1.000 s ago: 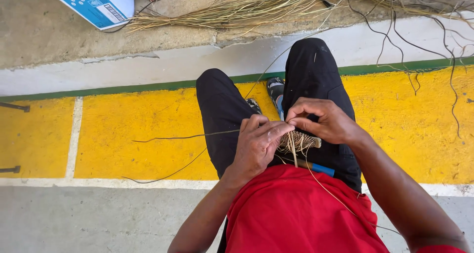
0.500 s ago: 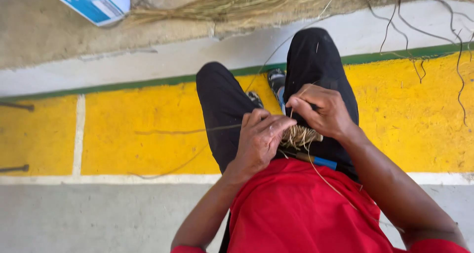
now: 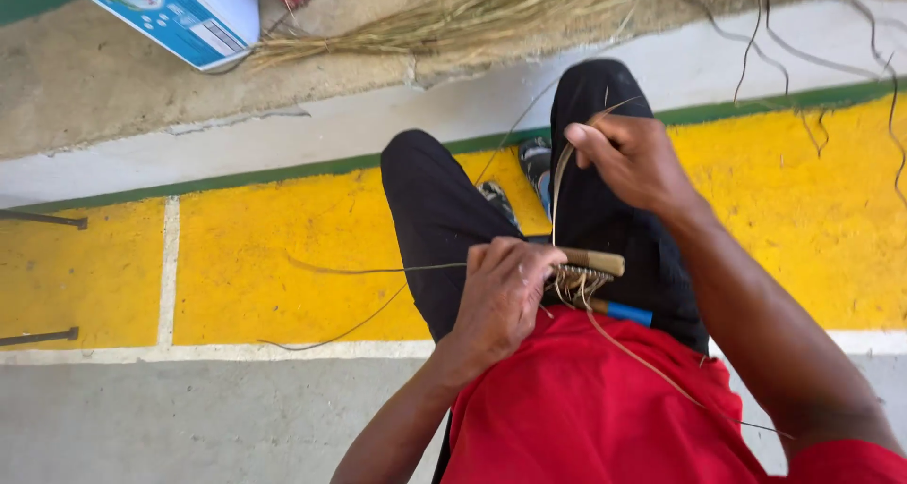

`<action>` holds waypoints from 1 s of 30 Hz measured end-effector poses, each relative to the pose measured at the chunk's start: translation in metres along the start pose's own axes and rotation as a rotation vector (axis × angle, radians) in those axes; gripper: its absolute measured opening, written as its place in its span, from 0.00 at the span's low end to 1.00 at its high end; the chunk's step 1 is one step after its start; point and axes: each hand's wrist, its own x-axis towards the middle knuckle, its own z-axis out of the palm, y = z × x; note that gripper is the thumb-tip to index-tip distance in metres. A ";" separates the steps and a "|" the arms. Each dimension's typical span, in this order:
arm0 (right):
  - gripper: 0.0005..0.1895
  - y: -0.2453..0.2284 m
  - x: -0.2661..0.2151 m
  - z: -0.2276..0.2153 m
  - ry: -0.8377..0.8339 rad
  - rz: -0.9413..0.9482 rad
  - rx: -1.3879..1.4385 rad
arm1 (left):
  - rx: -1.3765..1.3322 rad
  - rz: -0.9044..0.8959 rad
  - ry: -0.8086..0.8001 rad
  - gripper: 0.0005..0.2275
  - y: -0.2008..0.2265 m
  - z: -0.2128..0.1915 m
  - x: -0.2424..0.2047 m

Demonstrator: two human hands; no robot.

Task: Weaving thin fiber strands to create a small circular woven object.

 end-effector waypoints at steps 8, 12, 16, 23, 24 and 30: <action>0.17 -0.058 -0.097 -0.018 -0.368 -0.047 0.457 | 0.046 0.042 0.128 0.16 0.017 0.006 -0.014; 0.12 -0.047 -0.102 -0.018 -0.380 -0.071 0.545 | 0.079 0.030 0.143 0.15 0.006 -0.006 -0.033; 0.13 -0.046 -0.102 -0.024 -0.475 -0.018 0.551 | 0.112 -0.079 0.111 0.13 0.007 -0.017 -0.045; 0.12 -0.048 -0.106 -0.031 -0.475 -0.042 0.601 | 0.219 -0.010 0.087 0.10 0.020 -0.021 -0.056; 0.12 -0.046 -0.106 -0.030 -0.477 -0.044 0.599 | 0.219 -0.010 0.091 0.10 0.015 -0.021 -0.052; 0.13 -0.034 -0.108 -0.028 -0.488 -0.028 0.611 | 0.360 0.130 0.116 0.10 0.002 -0.021 -0.033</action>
